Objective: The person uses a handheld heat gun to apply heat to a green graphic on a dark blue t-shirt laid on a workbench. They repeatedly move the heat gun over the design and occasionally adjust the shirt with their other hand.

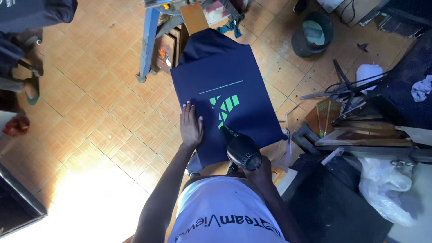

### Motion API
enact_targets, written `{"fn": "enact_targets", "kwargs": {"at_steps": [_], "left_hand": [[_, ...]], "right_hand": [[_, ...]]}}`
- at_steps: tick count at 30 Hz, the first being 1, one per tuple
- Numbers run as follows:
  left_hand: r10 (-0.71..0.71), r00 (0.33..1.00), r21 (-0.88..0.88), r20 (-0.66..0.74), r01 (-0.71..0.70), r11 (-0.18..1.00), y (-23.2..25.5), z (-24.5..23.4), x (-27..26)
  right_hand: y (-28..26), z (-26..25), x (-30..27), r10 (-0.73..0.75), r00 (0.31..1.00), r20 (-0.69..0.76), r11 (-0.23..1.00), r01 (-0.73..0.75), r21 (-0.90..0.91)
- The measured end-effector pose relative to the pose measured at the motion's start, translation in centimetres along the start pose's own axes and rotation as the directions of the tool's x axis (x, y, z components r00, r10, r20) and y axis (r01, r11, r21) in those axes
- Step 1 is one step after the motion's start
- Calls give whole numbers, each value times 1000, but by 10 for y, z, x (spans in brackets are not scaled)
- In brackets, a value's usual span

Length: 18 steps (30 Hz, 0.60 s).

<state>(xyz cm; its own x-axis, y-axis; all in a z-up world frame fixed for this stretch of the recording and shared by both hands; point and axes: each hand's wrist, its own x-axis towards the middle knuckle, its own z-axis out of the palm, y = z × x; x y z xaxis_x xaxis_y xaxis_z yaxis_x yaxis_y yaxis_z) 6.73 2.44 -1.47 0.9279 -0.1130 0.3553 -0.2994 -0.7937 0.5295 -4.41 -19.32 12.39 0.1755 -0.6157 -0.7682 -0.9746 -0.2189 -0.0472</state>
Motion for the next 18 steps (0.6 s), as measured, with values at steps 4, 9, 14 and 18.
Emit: {"fn": "enact_targets", "kwargs": {"at_steps": [4,9,14,18], "left_hand": [[29,1000,-74,-3,-30,997,-33,-14,-9],[106,994,-161,-22,-108,981,-46,-27,-8],[89,995,-172,-39,-94,981,-49,-29,-8],[90,995,-130,-34,-94,987,-48,-24,-7]], "right_hand": [[5,27,-24,-191,980,53,982,191,3],[32,88,22,-381,912,-151,924,382,-23],[38,95,38,-901,200,-386,311,917,-250],[11,68,2,-900,302,-314,383,892,-240]]}}
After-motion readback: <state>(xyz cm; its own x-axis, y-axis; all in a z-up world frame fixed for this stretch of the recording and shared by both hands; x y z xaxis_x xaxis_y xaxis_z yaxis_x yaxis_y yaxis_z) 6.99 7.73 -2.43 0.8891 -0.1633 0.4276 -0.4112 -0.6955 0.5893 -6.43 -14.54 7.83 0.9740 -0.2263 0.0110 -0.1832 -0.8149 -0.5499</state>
